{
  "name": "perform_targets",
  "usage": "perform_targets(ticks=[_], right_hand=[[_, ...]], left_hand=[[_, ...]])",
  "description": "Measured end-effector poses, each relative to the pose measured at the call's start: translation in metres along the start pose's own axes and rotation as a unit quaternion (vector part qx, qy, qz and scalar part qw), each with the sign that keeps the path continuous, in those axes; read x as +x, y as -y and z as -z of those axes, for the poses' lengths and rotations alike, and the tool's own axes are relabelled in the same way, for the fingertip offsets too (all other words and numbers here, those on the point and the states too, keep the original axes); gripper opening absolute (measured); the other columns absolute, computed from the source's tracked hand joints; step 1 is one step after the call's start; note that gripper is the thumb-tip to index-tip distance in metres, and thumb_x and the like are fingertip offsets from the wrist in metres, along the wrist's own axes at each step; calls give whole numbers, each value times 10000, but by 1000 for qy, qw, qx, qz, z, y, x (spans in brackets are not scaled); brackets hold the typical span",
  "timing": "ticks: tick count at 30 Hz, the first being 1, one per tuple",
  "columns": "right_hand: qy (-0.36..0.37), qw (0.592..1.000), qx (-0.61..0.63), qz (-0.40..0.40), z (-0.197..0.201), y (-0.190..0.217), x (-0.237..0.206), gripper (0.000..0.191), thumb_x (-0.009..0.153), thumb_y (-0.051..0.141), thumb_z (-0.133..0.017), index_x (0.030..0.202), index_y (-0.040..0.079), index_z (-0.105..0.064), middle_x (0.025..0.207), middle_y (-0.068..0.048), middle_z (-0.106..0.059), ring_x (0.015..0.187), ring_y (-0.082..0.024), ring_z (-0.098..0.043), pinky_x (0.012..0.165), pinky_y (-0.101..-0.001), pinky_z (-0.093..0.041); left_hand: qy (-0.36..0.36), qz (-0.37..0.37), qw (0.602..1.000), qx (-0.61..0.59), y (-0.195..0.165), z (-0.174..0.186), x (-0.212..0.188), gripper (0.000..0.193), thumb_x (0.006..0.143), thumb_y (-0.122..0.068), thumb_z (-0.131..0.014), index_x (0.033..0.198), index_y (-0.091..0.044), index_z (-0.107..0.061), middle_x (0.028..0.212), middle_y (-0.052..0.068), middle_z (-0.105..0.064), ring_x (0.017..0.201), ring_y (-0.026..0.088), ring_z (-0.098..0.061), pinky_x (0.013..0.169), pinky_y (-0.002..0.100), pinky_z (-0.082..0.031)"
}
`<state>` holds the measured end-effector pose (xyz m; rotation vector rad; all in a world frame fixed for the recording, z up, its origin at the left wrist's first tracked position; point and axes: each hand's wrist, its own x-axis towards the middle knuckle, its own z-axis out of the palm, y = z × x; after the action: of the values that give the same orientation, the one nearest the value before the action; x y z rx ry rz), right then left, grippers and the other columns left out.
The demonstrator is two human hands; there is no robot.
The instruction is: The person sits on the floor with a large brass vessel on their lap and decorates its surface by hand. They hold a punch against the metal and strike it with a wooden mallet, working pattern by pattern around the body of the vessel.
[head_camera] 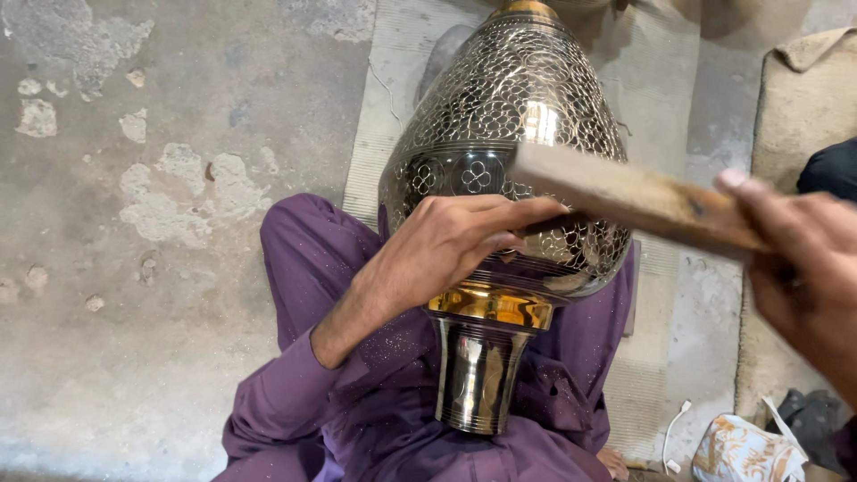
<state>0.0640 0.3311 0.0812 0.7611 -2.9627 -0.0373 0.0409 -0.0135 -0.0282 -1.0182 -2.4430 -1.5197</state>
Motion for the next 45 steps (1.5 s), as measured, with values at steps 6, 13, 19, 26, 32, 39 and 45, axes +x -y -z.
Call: perform_targets(ticks=[6,13,19,26,32,39,45], right_hand=[[51,975,197,-89,7,-8,20,619,817,-41,-684,1421,-1,-554,978,-180,-692,796,-258,-732,686,-406,-599],[63,989,6,136,16,-31,64,666,872,-7,-648,1530,33,-557,843,-120,-664,677,-206,-622,658,-394,-564],[6,982,-50,179,43,8,100,586,884,-35,-654,1458,32,-552,850,-154,-669,618,-213,-595,559,-391,-496],[77,972,-124,184,78,49,124,714,872,-18,-730,1515,196,-506,969,-103,-715,727,-219,-658,678,-396,-554],[16,981,125,150,86,73,130,726,802,-104,-608,1498,77,-515,1138,-164,-665,901,-221,-664,732,-359,-543],[26,918,-207,338,103,105,140,767,809,91,-709,1530,285,-532,900,51,-670,705,-128,-592,670,-309,-509],[12,883,-329,333,108,134,127,623,914,339,-602,1533,352,-531,800,86,-616,661,-111,-564,716,-356,-531]], left_hand=[[-104,22,992,-68,-8,-5,-17,518,999,-88,-680,1479,-222,-537,1262,81,-748,1033,182,-783,903,344,-698],[-220,99,964,-110,-12,-31,-28,429,1040,-137,-686,1443,-181,-549,1135,129,-775,1059,217,-802,873,346,-719],[-277,122,945,-123,-11,-48,-29,469,1010,-114,-714,1442,-164,-538,1106,117,-785,1022,216,-802,855,345,-722],[-379,126,897,-188,-22,-66,-37,466,1021,-44,-719,1436,-90,-510,1091,114,-775,1011,195,-791,898,325,-709],[-410,130,878,-211,-28,-70,-37,386,1012,-16,-714,1345,-32,-520,1118,140,-760,1020,181,-778,887,293,-699],[-451,185,838,-243,-33,-80,-42,314,956,-5,-753,1160,71,-526,1000,135,-748,934,153,-759,828,244,-655],[-449,233,839,-199,-19,-98,-57,295,923,-18,-808,1081,70,-575,845,128,-715,718,163,-677,674,245,-565]])
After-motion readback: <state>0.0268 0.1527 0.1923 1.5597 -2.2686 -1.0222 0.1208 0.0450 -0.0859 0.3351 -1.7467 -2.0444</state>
